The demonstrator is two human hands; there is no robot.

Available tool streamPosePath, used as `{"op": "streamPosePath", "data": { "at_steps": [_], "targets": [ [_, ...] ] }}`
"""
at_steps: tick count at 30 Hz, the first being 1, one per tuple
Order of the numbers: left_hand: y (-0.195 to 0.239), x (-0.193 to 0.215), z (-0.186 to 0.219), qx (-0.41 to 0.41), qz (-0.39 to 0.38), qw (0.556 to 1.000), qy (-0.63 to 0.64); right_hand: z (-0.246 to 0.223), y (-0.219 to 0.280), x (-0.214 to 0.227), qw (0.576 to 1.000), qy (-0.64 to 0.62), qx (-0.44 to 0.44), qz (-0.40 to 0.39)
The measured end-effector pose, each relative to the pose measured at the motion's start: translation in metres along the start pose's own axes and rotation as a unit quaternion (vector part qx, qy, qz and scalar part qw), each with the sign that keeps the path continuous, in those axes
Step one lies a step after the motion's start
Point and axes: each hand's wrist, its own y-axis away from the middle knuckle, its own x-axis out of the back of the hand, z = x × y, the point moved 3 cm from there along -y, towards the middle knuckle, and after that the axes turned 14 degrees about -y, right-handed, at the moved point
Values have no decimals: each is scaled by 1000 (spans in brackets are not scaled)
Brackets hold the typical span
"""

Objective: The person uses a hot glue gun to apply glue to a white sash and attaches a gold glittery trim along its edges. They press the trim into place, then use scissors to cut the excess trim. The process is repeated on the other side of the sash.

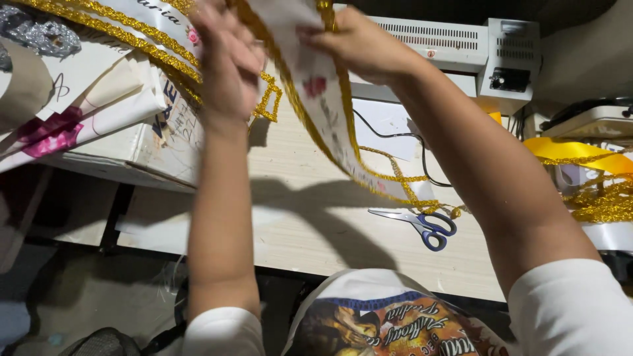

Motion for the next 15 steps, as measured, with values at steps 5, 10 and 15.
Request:
{"op": "streamPosePath", "data": {
  "at_steps": [5,10,15],
  "targets": [
    [44,-71,-57,167,41,970,-173,9,24,38,984,-152,66,61],
    [109,-76,-155,452,-97,813,-352,44,100,115,961,-226,88,134],
    [178,-43,-198,454,-226,758,-409,75,241,212,925,-296,114,209]
  ]
}}
